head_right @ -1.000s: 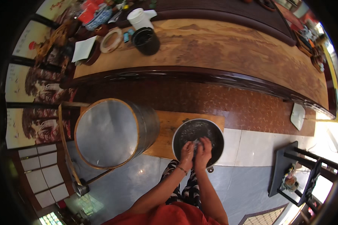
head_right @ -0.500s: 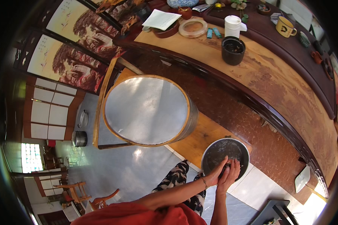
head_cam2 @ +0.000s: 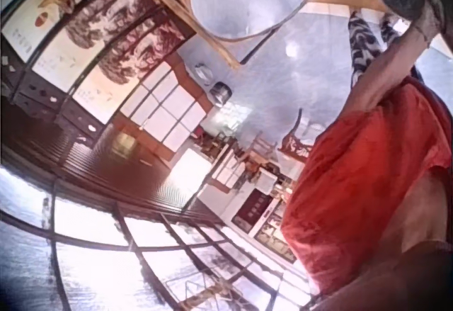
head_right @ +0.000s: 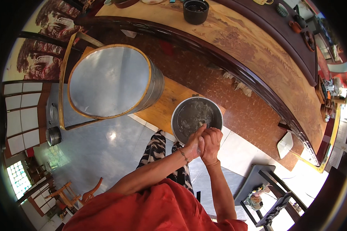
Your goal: The person cleans a large metal container and a wooden structure. They wipe the inside and outside of the metal basin with a cloth, and also wipe down the wooden frame of a large sieve-like object.
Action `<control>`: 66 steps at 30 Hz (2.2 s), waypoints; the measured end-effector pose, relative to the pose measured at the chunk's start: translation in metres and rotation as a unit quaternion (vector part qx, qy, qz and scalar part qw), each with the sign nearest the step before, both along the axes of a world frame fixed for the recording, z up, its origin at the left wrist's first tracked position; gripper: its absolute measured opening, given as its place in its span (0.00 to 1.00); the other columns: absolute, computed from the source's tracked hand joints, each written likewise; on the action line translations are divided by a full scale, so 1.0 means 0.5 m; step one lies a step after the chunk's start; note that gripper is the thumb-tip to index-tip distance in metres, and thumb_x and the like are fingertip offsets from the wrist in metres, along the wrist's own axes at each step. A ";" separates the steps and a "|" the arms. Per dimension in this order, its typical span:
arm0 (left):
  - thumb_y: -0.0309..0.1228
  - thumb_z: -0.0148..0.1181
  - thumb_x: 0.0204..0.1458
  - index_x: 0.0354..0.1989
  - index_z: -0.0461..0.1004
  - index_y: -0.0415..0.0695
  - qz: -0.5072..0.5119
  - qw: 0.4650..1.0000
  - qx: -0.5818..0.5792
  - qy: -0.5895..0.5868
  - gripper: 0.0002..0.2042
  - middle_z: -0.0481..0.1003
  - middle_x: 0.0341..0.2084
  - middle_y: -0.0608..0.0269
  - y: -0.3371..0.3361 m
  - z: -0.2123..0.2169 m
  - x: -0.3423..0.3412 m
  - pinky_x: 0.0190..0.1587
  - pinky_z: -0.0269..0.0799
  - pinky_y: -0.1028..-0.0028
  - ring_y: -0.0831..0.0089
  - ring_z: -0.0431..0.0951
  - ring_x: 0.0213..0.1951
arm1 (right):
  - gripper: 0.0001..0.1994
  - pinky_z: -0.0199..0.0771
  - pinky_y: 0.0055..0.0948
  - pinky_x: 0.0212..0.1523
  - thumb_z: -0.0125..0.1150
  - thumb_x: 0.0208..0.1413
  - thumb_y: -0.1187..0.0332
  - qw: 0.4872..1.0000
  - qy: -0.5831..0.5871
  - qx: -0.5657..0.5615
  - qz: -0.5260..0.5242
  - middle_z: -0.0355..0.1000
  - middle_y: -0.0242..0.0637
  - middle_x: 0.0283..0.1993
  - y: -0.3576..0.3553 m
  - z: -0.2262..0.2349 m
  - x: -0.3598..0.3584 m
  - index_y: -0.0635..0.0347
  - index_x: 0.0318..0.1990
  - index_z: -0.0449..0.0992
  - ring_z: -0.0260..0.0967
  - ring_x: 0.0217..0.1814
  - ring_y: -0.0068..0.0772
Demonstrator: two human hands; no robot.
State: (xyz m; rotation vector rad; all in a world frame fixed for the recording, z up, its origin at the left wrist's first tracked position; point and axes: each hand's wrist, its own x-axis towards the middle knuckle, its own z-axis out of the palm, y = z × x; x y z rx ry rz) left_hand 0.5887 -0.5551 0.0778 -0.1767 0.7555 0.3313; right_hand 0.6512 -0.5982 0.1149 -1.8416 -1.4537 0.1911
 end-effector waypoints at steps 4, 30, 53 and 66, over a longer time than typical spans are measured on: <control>0.46 0.52 0.57 0.29 0.68 0.48 0.033 0.999 -0.001 0.005 0.14 0.67 0.24 0.72 -0.014 0.044 0.007 0.27 0.66 0.81 0.82 0.68 0.27 | 0.06 0.60 0.43 0.47 0.54 0.50 0.72 1.000 0.016 0.003 -0.005 0.67 0.43 0.36 -0.013 0.017 0.007 0.65 0.33 0.71 0.63 0.42 0.48; 0.38 0.53 0.54 0.27 0.68 0.50 -0.078 0.993 0.041 -0.082 0.08 0.67 0.25 0.73 0.024 0.227 0.018 0.25 0.63 0.83 0.85 0.65 0.27 | 0.09 0.55 0.44 0.51 0.48 0.56 0.66 0.972 -0.226 0.005 -0.072 0.68 0.44 0.43 -0.012 0.217 -0.021 0.61 0.39 0.71 0.62 0.48 0.48; 0.32 0.43 0.55 0.25 0.69 0.49 0.003 1.000 0.020 0.004 0.09 0.69 0.25 0.71 0.025 0.093 0.048 0.33 0.69 0.78 0.80 0.69 0.28 | 0.06 0.56 0.44 0.48 0.50 0.52 0.72 0.989 -0.133 -0.041 0.045 0.65 0.43 0.39 0.021 0.110 0.028 0.63 0.36 0.70 0.61 0.44 0.48; 0.35 0.44 0.55 0.23 0.68 0.50 0.007 1.000 0.012 0.027 0.10 0.67 0.23 0.72 0.023 0.085 0.021 0.26 0.65 0.81 0.83 0.66 0.25 | 0.06 0.57 0.41 0.48 0.50 0.52 0.69 0.987 -0.155 -0.037 0.034 0.66 0.42 0.37 0.031 0.114 -0.009 0.62 0.34 0.70 0.61 0.42 0.45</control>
